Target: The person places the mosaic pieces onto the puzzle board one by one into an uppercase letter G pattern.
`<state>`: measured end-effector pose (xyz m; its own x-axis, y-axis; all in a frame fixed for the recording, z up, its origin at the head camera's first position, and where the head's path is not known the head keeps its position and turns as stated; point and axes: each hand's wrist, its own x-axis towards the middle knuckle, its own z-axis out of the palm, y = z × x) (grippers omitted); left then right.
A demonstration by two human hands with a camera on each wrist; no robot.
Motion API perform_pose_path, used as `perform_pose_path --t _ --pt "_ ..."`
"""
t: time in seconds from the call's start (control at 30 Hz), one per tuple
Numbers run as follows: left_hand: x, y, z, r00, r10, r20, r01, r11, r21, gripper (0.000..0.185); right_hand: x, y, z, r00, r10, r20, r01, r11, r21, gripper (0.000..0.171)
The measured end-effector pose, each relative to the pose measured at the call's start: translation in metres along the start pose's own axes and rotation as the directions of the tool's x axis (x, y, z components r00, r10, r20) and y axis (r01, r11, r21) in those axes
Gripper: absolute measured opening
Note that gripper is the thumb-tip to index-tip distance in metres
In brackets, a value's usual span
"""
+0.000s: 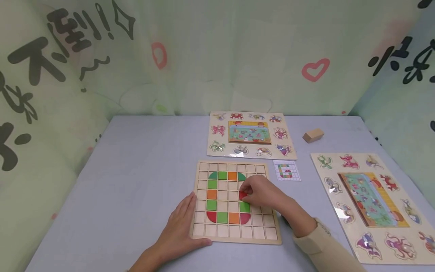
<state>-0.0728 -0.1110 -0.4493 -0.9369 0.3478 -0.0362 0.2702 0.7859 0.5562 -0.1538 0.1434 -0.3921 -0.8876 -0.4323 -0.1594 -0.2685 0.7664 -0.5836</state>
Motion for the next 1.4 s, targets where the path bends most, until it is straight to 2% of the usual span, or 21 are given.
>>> perform_pose_path --t 0.27,0.5,0.73,0.83,1.13,1.4 --pt "0.000 0.000 0.000 1.000 0.001 0.002 -0.001 1.000 -0.009 0.116 0.003 0.002 0.000 1.000 0.001 0.015 -0.001 1.000 0.013 0.013" --pt "0.000 -0.001 -0.001 1.000 0.004 0.000 -0.004 1.000 0.000 0.117 -0.002 0.002 -0.001 0.999 0.034 -0.008 -0.034 0.999 0.038 0.016" --pt "0.000 -0.001 -0.001 1.000 0.023 -0.009 -0.023 1.000 -0.008 0.115 -0.025 0.017 -0.020 0.996 0.065 -0.063 -0.061 0.996 0.069 0.020" --pt "0.000 -0.001 -0.001 1.000 0.027 -0.012 -0.027 1.000 -0.004 0.115 -0.035 0.029 -0.028 0.995 0.075 -0.062 -0.070 0.995 0.075 0.022" --pt "0.000 -0.001 -0.001 1.000 0.016 -0.005 -0.016 1.000 -0.011 0.117 -0.061 0.061 -0.042 0.999 0.035 -0.030 -0.034 0.998 0.044 0.028" --pt "0.000 -0.001 -0.001 1.000 0.013 -0.003 -0.013 1.000 -0.007 0.117 -0.081 0.074 -0.047 0.999 0.032 -0.006 -0.032 0.999 0.009 0.034"
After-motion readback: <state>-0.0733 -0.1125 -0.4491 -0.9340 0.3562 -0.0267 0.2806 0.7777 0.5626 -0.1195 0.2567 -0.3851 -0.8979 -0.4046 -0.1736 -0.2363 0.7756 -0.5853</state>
